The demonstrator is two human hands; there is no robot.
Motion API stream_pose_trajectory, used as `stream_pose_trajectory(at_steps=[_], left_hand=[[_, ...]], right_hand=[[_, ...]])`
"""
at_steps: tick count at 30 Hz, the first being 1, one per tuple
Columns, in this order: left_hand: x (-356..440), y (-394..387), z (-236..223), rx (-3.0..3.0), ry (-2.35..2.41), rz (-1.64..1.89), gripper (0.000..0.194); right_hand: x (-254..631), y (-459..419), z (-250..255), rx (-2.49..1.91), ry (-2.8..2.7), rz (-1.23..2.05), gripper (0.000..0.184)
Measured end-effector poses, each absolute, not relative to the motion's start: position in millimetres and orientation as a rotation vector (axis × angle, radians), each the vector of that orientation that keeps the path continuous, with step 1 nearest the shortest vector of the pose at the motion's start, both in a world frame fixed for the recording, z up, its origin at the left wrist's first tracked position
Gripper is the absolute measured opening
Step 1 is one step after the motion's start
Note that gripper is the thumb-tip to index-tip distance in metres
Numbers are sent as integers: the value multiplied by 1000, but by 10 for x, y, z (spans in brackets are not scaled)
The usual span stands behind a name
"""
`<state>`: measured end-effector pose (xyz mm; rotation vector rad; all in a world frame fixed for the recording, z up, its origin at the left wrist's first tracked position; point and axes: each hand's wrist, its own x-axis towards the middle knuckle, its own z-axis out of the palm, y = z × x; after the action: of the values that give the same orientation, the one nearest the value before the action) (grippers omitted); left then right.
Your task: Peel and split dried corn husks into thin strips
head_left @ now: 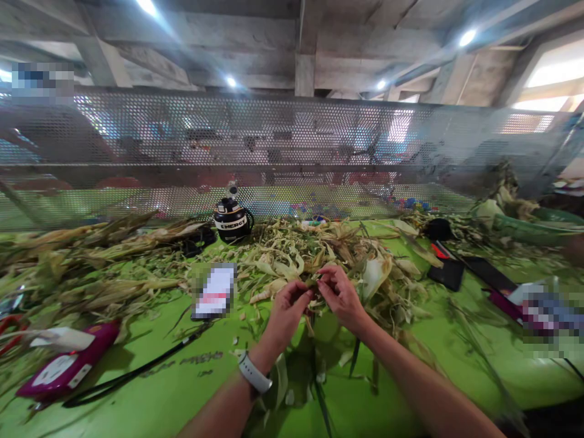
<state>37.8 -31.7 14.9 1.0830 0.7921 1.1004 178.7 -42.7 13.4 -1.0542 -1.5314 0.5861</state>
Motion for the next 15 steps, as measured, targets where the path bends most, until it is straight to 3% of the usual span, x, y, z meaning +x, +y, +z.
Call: stream_pose_trajectory(at_steps=[6,15], left_hand=[[384,-313,32,1409,827,1181,20],[377,-308,178,1062,802,1163,31]], right_hand=[[1779,-413,92,-1086,-1495,587,13],[1831,-437,140,-1050,-1569,610,12]])
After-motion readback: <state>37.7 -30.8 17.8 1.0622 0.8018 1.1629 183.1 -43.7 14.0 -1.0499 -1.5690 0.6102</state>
